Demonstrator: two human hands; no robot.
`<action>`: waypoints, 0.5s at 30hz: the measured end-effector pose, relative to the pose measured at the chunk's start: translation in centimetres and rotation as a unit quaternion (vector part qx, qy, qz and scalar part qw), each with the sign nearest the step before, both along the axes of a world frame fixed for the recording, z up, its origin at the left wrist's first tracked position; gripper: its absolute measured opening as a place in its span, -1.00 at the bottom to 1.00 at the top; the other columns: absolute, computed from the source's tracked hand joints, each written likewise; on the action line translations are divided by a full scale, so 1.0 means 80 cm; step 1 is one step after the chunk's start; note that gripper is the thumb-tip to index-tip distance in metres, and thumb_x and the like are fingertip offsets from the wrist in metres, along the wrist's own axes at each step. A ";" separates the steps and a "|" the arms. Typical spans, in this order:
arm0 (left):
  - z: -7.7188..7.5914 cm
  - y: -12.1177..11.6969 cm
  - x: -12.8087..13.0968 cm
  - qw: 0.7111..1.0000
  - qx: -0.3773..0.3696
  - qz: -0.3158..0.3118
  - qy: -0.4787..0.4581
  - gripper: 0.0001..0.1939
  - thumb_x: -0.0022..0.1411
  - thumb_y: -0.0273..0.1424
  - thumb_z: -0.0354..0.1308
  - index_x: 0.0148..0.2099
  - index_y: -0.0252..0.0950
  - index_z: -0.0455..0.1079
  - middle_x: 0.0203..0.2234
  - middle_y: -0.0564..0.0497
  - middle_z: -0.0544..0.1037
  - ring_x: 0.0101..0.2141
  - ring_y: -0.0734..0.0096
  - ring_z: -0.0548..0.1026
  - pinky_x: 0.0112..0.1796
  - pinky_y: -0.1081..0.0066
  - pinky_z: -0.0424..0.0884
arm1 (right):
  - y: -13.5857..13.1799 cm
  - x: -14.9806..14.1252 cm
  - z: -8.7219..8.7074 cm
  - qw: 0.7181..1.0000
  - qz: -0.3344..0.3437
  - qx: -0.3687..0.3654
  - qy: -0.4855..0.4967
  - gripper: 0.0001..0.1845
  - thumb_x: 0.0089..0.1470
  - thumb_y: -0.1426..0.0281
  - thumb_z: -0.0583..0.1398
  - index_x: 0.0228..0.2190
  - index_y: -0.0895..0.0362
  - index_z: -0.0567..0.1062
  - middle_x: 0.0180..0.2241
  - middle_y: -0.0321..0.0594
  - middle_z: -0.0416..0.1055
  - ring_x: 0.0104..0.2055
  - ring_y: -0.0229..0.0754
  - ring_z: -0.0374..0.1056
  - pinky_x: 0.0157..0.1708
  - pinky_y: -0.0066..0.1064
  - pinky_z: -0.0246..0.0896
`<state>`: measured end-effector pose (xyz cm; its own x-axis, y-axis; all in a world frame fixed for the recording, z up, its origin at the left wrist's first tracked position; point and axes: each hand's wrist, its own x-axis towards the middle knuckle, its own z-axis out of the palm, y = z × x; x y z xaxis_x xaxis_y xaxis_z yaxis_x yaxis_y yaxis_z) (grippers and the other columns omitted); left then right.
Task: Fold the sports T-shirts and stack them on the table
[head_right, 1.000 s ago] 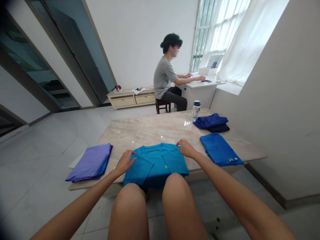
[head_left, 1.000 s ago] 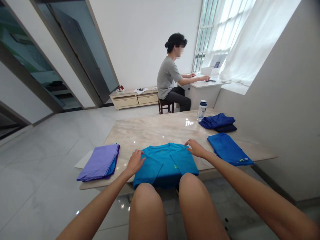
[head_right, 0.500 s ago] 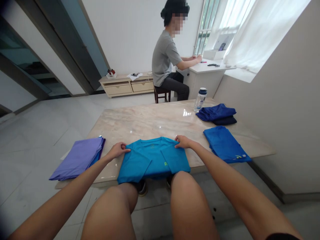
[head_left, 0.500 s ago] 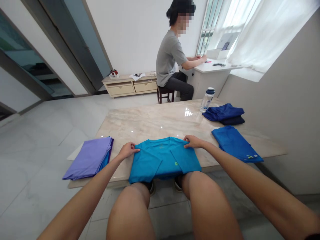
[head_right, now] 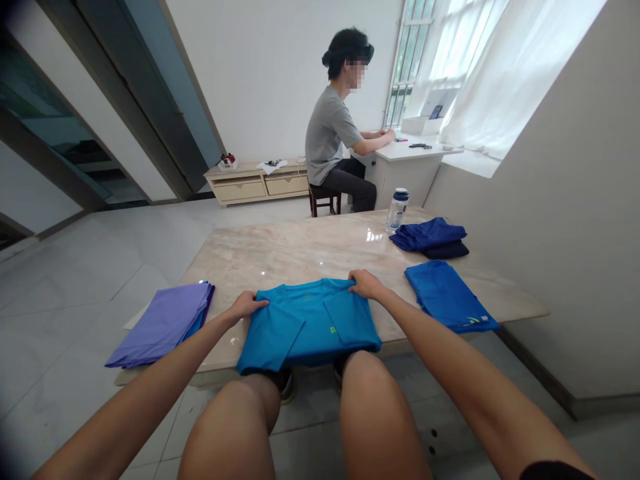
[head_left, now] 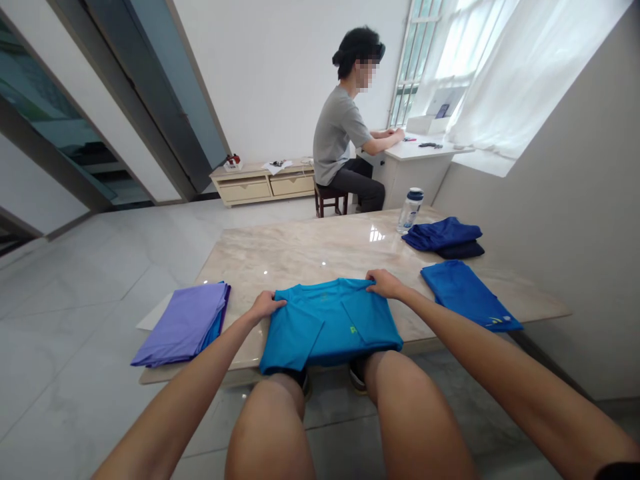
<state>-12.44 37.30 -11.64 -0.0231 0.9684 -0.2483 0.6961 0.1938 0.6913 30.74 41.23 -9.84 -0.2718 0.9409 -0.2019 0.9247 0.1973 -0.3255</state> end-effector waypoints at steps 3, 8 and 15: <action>-0.010 0.041 -0.007 0.999 -0.001 0.024 0.033 -0.72 -0.08 -0.23 0.49 -0.57 -0.21 0.47 -0.58 0.00 0.60 -0.36 0.11 0.61 -0.34 0.34 0.42 | 0.035 -0.004 -0.018 1.000 -0.018 0.007 -0.011 -0.70 0.22 0.40 0.36 -0.01 0.17 0.65 0.08 0.06 0.62 0.13 0.13 0.52 -0.02 -0.32 0.35; -0.011 0.148 -0.016 0.995 0.039 0.066 0.059 -0.83 0.03 -0.34 0.46 -0.46 -0.25 0.54 -0.50 0.00 0.65 -0.29 0.13 0.62 -0.23 0.32 0.44 | 0.129 -0.022 -0.021 0.994 -0.064 0.067 -0.052 -0.70 0.28 0.34 0.33 0.02 0.13 0.65 0.04 0.06 0.63 0.10 0.16 0.53 0.02 -0.20 0.40; 0.033 0.315 -0.003 0.969 0.187 0.150 0.067 -0.83 0.27 -0.33 0.39 -0.28 -0.26 0.47 -0.25 -0.06 0.67 -0.17 0.20 0.55 -0.04 0.12 0.42 | 0.296 -0.026 0.058 0.962 -0.042 0.268 0.037 -0.74 0.39 0.33 0.29 -0.01 0.25 0.58 0.02 0.07 0.57 0.12 0.10 0.42 0.22 0.05 0.25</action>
